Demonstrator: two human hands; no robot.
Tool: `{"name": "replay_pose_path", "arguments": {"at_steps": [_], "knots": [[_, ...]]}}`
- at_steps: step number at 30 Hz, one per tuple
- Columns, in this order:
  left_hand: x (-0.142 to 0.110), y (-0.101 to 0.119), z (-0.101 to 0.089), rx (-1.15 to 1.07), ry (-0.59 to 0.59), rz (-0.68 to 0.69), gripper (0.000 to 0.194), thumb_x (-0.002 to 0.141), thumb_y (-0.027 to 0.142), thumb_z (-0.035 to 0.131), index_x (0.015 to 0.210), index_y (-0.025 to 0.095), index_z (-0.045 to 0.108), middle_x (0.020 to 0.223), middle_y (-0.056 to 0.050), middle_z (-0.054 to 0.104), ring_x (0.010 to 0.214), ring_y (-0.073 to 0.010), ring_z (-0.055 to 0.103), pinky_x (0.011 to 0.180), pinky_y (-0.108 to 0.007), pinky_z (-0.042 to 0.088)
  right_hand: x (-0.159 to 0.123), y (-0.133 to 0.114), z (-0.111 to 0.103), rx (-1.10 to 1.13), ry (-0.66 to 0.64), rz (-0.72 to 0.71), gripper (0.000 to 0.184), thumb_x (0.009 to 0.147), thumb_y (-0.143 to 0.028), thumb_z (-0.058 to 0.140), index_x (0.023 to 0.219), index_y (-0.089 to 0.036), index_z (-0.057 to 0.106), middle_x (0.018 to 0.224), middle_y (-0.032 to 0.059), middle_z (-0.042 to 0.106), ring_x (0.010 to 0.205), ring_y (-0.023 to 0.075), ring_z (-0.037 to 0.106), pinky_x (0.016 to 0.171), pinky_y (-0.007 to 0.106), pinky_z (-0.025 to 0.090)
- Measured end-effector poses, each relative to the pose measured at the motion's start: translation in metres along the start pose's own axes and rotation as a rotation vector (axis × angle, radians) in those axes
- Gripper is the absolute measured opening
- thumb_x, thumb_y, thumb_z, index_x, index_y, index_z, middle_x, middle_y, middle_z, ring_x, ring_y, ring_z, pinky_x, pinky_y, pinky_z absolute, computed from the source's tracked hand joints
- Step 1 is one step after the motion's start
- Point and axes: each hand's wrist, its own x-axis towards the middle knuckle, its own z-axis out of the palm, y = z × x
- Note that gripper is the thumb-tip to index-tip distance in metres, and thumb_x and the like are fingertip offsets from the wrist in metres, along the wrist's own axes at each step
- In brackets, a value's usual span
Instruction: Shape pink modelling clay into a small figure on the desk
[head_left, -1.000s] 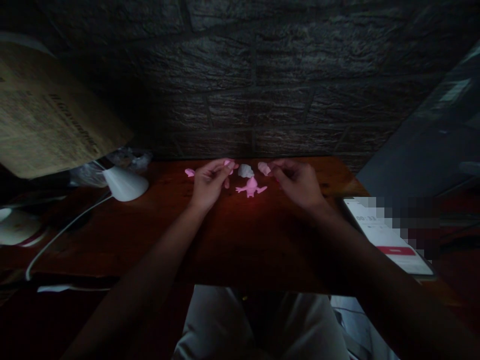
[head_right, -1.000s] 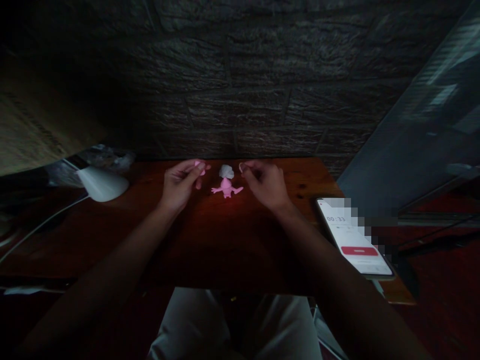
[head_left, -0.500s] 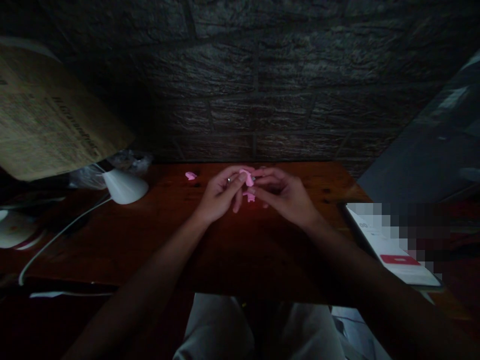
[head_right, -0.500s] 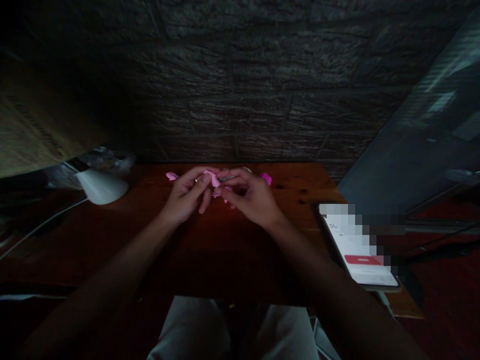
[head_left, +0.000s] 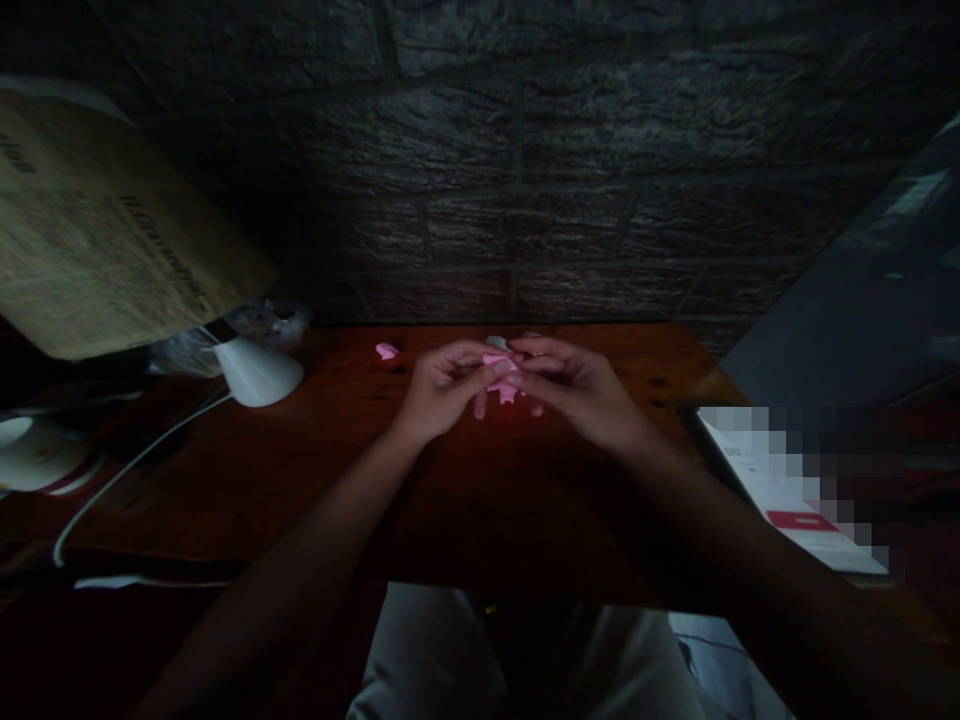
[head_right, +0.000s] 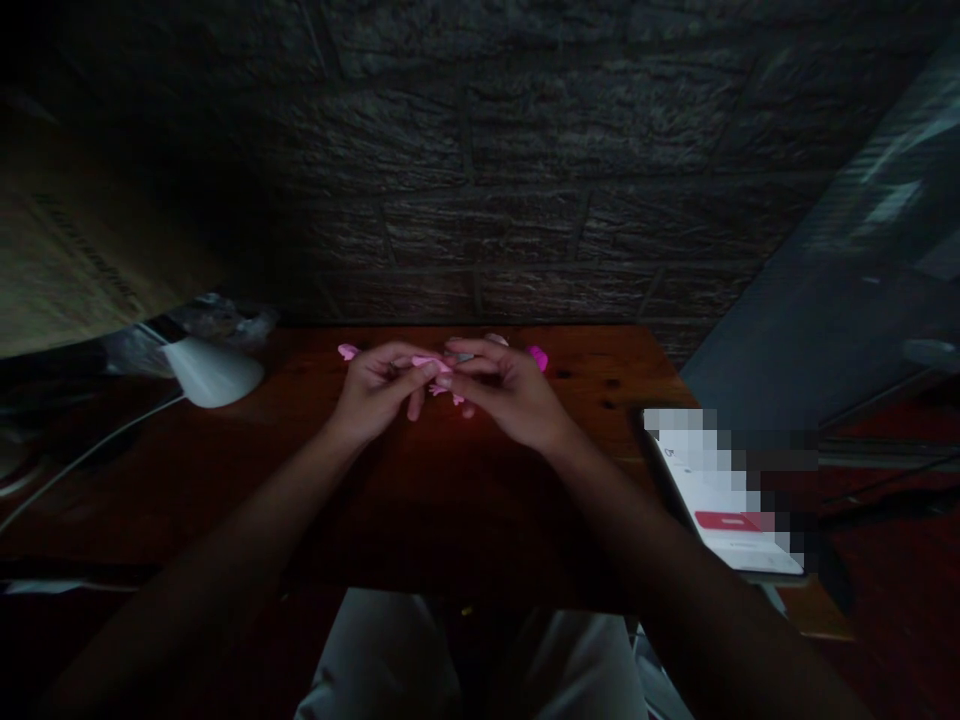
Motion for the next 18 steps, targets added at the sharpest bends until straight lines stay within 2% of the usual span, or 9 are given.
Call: {"name": "replay_pose_path", "arguments": {"at_steps": [4,7,9,13,18], "knots": [[-0.001,-0.001,-0.004,0.035,0.008,-0.05,0.021,0.085,0.041,0.075,0.094,0.022,0.076,0.077,-0.003,0.077,0.034,-0.0048,0.051,0.035,-0.019,0.041,0.001,0.002,0.004,-0.051,-0.024,-0.006,0.04,0.079,-0.046,0.079,0.111,-0.023,0.071,0.088,-0.0007,0.078,0.05,0.0085,0.057,0.048,0.025,0.052],[-0.002,-0.003,-0.004,0.01,0.016,-0.083,0.026,0.083,0.039,0.077,0.105,0.024,0.076,0.093,-0.005,0.08,0.035,-0.0046,0.052,0.036,-0.02,0.044,0.0,0.002,0.009,-0.05,0.009,-0.039,0.043,0.08,-0.048,0.078,0.115,-0.025,0.07,0.091,0.0007,0.078,0.056,0.011,0.061,0.045,0.024,0.051],[-0.002,-0.004,-0.003,-0.025,0.014,-0.106,0.03,0.081,0.038,0.078,0.108,0.025,0.075,0.097,-0.006,0.08,0.036,-0.0045,0.053,0.037,-0.02,0.045,-0.002,0.001,0.012,-0.06,0.042,-0.051,0.044,0.081,-0.048,0.077,0.119,-0.026,0.068,0.092,0.001,0.078,0.057,0.0118,0.062,0.046,0.025,0.052],[-0.002,-0.005,0.0,-0.067,0.016,-0.147,0.029,0.08,0.04,0.079,0.103,0.022,0.077,0.082,-0.004,0.079,0.035,-0.0054,0.051,0.038,-0.021,0.046,-0.006,0.001,0.015,-0.084,0.056,-0.042,0.049,0.086,-0.044,0.072,0.13,-0.028,0.059,0.091,-0.0006,0.077,0.048,0.0101,0.06,0.048,0.027,0.054],[0.0,-0.003,0.002,-0.031,0.025,-0.118,0.024,0.085,0.044,0.075,0.096,0.023,0.078,0.062,0.0,0.071,0.035,-0.0072,0.053,0.044,-0.023,0.049,-0.009,-0.001,0.017,-0.084,0.011,-0.052,0.061,0.088,-0.044,0.07,0.143,-0.029,0.049,0.104,0.0033,0.075,0.058,0.0134,0.068,0.052,0.029,0.058]]}}
